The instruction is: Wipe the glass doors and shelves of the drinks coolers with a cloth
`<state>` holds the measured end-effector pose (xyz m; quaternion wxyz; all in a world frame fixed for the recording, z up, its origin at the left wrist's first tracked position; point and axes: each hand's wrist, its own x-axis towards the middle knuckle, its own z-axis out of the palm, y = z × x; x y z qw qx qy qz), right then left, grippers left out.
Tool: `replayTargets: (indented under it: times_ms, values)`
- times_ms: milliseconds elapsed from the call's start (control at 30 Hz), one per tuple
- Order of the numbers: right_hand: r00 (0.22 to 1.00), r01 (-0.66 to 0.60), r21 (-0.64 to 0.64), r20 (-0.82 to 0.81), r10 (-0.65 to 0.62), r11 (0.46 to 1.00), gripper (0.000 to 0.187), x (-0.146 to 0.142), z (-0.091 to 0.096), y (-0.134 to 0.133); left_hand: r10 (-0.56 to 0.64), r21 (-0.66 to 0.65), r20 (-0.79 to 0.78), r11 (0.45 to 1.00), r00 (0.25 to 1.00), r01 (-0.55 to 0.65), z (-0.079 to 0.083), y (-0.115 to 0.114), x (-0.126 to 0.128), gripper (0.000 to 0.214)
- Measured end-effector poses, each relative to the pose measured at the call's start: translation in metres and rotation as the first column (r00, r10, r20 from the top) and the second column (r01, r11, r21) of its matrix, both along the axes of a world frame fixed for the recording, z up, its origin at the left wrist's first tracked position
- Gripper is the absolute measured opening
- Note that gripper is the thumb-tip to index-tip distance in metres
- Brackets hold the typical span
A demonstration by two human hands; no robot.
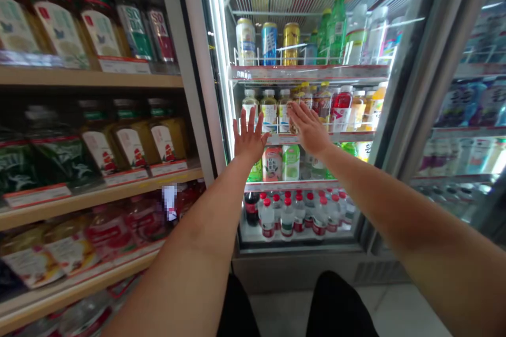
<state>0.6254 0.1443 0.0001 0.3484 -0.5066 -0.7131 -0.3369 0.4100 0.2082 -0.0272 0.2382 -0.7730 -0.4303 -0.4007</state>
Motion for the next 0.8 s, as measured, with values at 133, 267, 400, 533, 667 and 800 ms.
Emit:
replayTargets:
  times_ms: [133,267,400,533,667,800]
  values:
    - [0.995,0.032,0.036,-0.1,-0.029,0.999,0.072,-0.008,-0.001,0.004,-0.002,-0.004,0.002,1.0,1.0,0.002,0.0,-0.001,0.0,0.071]
    - [0.999,0.014,-0.075,0.036,-0.011,0.997,0.07,-0.028,-0.022,0.003,-0.017,-0.004,0.001,1.0,1.0,0.017,0.0,0.001,0.0,0.069]
    - [0.954,-0.055,-0.208,0.277,0.112,0.977,0.071,-0.033,-0.033,0.002,-0.014,0.002,0.007,1.0,1.0,0.014,-0.001,0.003,-0.001,0.068]
    - [0.978,-0.065,-0.093,0.191,0.082,0.994,0.074,-0.013,-0.015,0.004,-0.037,0.002,0.014,0.999,0.999,0.037,-0.001,0.003,-0.001,0.068]
    - [0.996,0.045,0.056,-0.081,-0.04,0.997,0.074,0.005,-0.023,0.003,-0.025,-0.012,0.017,1.0,1.0,0.025,0.0,0.002,0.0,0.069]
    - [0.99,-0.015,-0.06,0.14,0.023,0.998,0.069,0.016,-0.044,-0.007,-0.039,-0.019,0.018,0.999,0.999,0.04,0.001,0.001,0.0,0.069]
